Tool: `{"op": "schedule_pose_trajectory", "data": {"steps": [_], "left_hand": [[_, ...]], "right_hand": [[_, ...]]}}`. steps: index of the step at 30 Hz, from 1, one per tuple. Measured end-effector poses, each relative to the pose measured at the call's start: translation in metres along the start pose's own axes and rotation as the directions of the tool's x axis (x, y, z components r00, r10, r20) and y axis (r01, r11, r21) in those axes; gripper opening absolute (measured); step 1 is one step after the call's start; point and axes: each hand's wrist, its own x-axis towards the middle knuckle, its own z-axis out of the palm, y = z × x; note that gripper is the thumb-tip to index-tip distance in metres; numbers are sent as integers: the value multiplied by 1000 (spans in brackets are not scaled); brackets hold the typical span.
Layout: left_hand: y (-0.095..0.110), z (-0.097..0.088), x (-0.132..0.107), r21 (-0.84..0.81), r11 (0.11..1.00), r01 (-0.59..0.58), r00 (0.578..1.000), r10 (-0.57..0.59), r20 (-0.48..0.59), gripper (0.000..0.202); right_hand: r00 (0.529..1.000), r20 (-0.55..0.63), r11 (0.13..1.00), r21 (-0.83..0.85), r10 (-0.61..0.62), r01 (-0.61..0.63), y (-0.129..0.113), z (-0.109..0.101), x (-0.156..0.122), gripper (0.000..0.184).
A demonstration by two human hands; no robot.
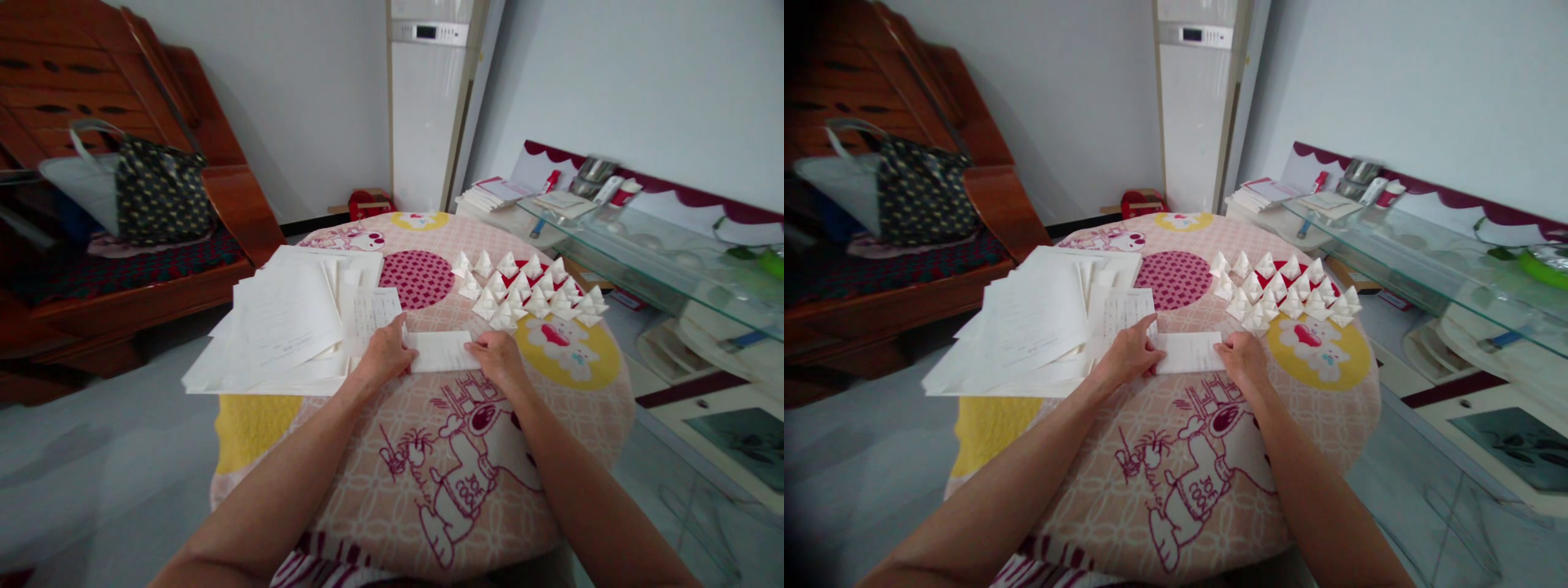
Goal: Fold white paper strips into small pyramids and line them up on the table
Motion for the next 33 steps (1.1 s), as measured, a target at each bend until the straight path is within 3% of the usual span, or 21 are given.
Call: {"op": "schedule_pose_trajectory", "data": {"steps": [21, 30, 33], "left_hand": [[-1, 1, 1, 3, 1000, -2, 1000, 3, -15, 81], [-2, 8, 2, 298, 953, -45, 996, 66, -59, 68], [-3, 10, -1, 363, 924, -118, 986, 154, -71, 60]], "right_hand": [[1000, -12, 999, -47, -20, 20, 2, 3, 3, 24], [1000, 5, 999, -41, 19, -18, -2, 1, 0, 22], [999, 12, 999, -38, 31, -30, -3, 1, 0, 21]]}}
